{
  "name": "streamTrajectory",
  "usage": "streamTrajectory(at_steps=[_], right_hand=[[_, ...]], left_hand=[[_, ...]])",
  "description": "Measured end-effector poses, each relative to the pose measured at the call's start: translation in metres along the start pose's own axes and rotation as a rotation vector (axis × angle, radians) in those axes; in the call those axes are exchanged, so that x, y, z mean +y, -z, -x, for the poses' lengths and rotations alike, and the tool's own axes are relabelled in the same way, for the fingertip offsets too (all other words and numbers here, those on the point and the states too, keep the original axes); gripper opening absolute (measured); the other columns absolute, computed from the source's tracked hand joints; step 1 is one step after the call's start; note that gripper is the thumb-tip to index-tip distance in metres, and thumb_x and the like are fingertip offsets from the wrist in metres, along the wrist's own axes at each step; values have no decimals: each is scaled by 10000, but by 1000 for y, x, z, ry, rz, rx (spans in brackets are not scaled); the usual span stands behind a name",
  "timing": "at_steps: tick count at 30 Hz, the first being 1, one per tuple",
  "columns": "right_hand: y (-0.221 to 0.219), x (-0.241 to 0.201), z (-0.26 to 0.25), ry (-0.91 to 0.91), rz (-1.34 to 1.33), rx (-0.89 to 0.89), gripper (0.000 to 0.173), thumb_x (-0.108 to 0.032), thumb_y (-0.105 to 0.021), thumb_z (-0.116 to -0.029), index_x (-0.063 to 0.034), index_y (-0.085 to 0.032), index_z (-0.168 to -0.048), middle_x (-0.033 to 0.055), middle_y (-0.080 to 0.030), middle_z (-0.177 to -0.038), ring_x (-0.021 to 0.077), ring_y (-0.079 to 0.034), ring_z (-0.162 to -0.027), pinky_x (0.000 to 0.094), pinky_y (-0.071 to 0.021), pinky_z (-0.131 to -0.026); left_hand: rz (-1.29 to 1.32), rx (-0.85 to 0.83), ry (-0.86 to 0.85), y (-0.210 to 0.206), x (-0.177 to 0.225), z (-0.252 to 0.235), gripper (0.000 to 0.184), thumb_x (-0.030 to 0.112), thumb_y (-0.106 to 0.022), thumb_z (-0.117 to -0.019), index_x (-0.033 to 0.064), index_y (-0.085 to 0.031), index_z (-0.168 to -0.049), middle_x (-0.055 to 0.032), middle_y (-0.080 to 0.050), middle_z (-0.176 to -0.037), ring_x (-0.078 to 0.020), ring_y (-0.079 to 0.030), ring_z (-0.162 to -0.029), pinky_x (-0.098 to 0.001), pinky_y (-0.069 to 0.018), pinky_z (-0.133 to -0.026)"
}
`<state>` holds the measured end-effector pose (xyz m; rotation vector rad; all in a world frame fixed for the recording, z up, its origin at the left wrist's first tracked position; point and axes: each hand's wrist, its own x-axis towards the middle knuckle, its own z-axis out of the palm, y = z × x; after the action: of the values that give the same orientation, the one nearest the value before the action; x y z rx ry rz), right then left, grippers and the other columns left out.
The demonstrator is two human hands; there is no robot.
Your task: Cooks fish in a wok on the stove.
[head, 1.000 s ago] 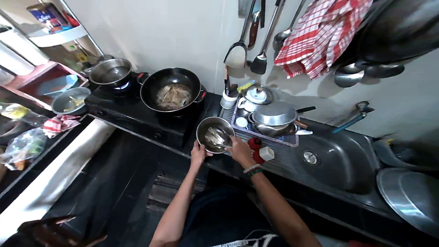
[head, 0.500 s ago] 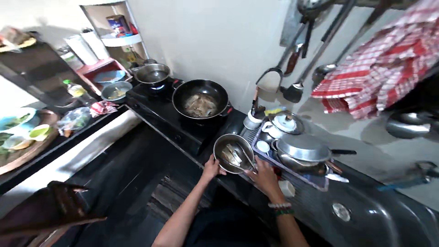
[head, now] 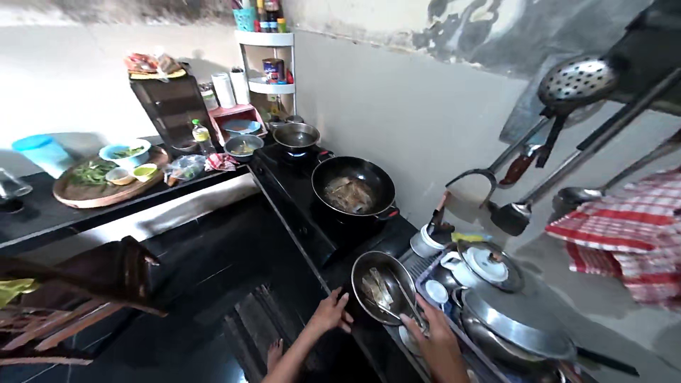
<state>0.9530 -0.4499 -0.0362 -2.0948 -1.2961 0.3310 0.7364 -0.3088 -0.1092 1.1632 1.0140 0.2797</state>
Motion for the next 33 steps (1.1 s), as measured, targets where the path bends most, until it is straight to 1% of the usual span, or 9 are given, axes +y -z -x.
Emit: streamTrajectory(at_steps=[4, 11, 16, 18, 20, 22, 25, 28, 33], right_hand=[[-18, -20, -5, 105, -115, -76, 606, -350, -732, -936, -68, -579, -1449, 208, -647, -1318, 336, -697, -1073, 510, -593, -887], [-91, -95, 2, 124, -432, -415, 503, -377, -663, -988, -129, -608, -1422, 74, -679, -1316, 164, -704, -1092, 352, -614, -892], [-167, -171, -16, -197, -850, -595, 393, -260, -456, -1097, -54, -592, -1403, 116, -710, -1215, 223, -715, -1021, 389, -611, -832], [-213, -192, -39, -476, -1015, -495, 416, -309, -363, -1126, -34, -614, -1310, 88, -710, -1076, 173, -694, -898, 336, -580, -761], [-259, -209, -70, -708, -1181, -298, 372, -288, -370, -1126, -10, -605, -1208, 70, -671, -928, 143, -660, -777, 297, -564, -703], [-294, -219, -97, -828, -1367, -166, 360, -287, -336, -1125, -16, -541, -1245, 70, -628, -948, 148, -644, -794, 308, -567, -757], [-326, -231, -120, -861, -1553, -58, 529, -485, -305, -1108, -67, -506, -1362, 45, -647, -1114, 127, -670, -951, 284, -564, -868], [-333, -242, -127, -753, -1576, -36, 542, -512, -257, -1110, -128, -437, -1447, -12, -597, -1270, 53, -608, -1143, 224, -485, -1001], [-353, -239, -159, -765, -1721, 221, 394, -400, -292, -1113, -87, -496, -1238, 28, -647, -1070, 95, -669, -998, 246, -540, -921]], left_hand=[[-36, -12, 83, 39, -31, 22, 509, 325, -411, -1122, 35, -383, -1540, -220, -680, -1212, -275, -743, -934, -442, -615, -854], [14, 66, 225, 126, -99, 68, 476, 302, -406, -1126, 16, -422, -1506, -200, -705, -1138, -254, -735, -914, -423, -607, -839], [58, 99, 239, 208, -125, 89, 462, 319, -383, -1131, 37, -457, -1490, -184, -723, -1122, -262, -740, -929, -428, -606, -844], [82, 133, 212, 246, -125, 103, 457, 304, -388, -1130, 32, -451, -1492, -185, -717, -1129, -257, -737, -927, -425, -606, -842], [133, 211, 148, 288, -127, 118, 456, 289, -398, -1127, 22, -451, -1493, -200, -712, -1141, -261, -739, -922, -425, -610, -832], [199, 318, 125, 329, -140, 139, 454, 282, -390, -1129, 21, -447, -1496, -208, -705, -1148, -256, -737, -927, -416, -610, -834], [277, 509, 161, 382, -171, 177, 452, 284, -361, -1133, 20, -455, -1488, -205, -707, -1125, -232, -726, -899, -392, -592, -815], [349, 635, 252, 420, -217, 216, 452, 287, -340, -1135, 32, -450, -1491, -183, -699, -1153, -195, -715, -903, -363, -583, -820], [524, 801, 394, 440, -302, 267, 471, 294, -334, -1130, 16, -425, -1498, -169, -677, -1197, -153, -702, -925, -336, -579, -839]])
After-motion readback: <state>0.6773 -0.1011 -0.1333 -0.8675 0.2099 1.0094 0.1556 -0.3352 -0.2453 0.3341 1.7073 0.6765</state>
